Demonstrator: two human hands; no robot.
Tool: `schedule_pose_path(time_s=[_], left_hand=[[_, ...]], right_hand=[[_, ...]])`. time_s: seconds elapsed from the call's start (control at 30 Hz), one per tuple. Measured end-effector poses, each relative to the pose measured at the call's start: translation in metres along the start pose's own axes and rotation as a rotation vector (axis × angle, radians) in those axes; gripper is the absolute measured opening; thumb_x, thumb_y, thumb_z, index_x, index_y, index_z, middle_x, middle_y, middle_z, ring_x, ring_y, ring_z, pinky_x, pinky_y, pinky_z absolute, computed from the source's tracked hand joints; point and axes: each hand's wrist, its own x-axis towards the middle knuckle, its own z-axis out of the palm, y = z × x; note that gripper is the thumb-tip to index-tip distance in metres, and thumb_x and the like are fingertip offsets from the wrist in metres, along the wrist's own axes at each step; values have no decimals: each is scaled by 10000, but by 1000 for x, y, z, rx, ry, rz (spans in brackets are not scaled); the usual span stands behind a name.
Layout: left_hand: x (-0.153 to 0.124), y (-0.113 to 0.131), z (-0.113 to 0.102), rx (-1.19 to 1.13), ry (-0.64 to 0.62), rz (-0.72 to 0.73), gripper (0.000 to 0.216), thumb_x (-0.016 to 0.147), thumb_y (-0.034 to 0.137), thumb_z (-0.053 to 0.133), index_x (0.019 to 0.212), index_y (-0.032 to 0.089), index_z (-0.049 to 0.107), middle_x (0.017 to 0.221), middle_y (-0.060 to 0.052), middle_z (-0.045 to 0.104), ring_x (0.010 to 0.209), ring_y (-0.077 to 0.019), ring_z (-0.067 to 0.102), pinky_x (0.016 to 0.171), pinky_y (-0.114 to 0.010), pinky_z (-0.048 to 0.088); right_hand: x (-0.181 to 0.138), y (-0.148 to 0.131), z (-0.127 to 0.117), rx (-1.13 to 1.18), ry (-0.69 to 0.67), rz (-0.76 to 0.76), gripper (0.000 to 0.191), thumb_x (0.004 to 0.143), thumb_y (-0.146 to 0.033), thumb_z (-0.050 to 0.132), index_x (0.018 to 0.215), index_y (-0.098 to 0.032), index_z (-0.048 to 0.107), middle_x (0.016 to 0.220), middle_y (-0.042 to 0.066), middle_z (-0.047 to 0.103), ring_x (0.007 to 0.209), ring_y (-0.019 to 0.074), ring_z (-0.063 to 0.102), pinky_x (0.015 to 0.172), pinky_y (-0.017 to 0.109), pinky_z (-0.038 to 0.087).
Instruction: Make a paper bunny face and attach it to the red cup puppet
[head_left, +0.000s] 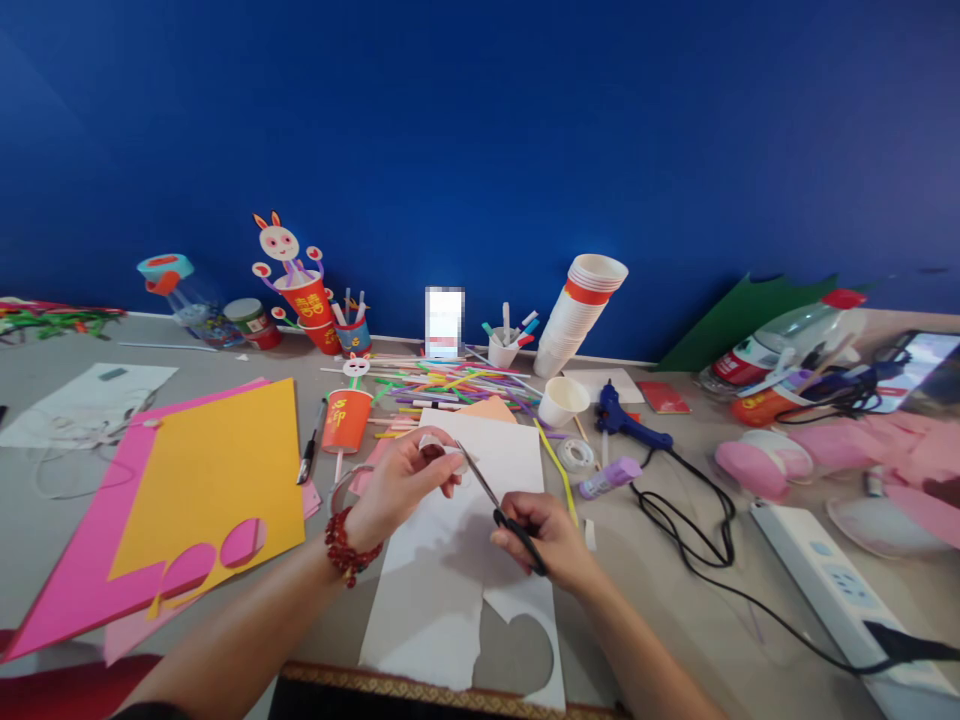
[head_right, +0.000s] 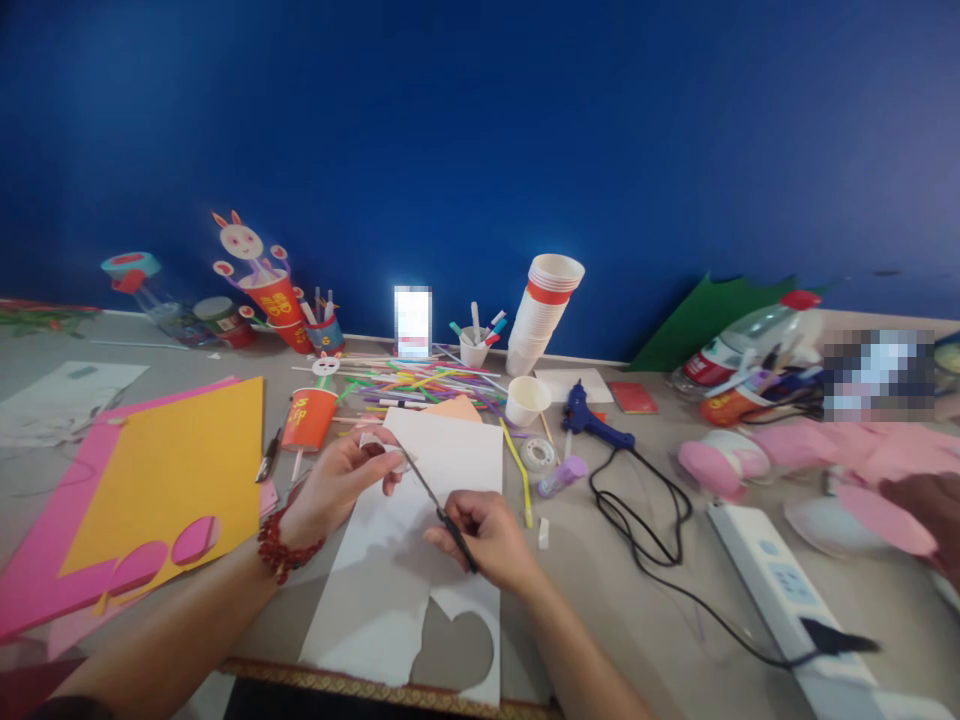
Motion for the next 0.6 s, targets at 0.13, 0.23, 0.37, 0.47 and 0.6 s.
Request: schedule_pose_path(time_s=[0.13, 0.23, 0.37, 0.47, 0.6], left_hand=[[0, -1, 0, -6, -7, 37, 170, 823, 288, 714, 824, 160, 603, 651, 27, 637, 563, -88, 594, 533, -200, 485], [1, 0, 0, -7, -6, 45, 164, 827, 280, 712, 805, 153, 610, 670, 22, 628, 575, -85, 590, 540, -199, 491], [2, 0, 0, -18, 4, 42, 187, 822, 288, 716, 763, 153, 601, 690, 23, 609, 576, -79, 579, 533, -195, 490], [2, 0, 0, -29, 8, 44, 199, 817, 288, 721, 743, 158, 591, 701, 27, 599, 585, -77, 574, 533, -191, 489], [2, -1, -1, -40, 6, 44, 195, 816, 293, 723, 753, 162, 593, 711, 28, 597, 600, -79, 579, 533, -188, 487]], right_hand=[[1, 2, 0, 25, -1, 10, 549, 693, -579, 773, 572, -223, 374, 417, -78, 416, 346, 61, 343, 363, 187, 214], [0, 3, 1, 28, -3, 13, 543, 687, -570, 782, 572, -220, 383, 414, -79, 418, 346, 62, 345, 363, 186, 217], [0, 0, 1, 26, -4, 17, 545, 695, -582, 769, 567, -219, 384, 411, -79, 420, 345, 59, 340, 363, 186, 213], [0, -2, 0, 31, -4, 17, 545, 679, -573, 788, 567, -217, 390, 407, -81, 427, 343, 58, 340, 362, 185, 213], [1, -1, 1, 63, -6, 32, 548, 662, -562, 805, 567, -215, 391, 405, -84, 427, 339, 55, 347, 359, 180, 218]])
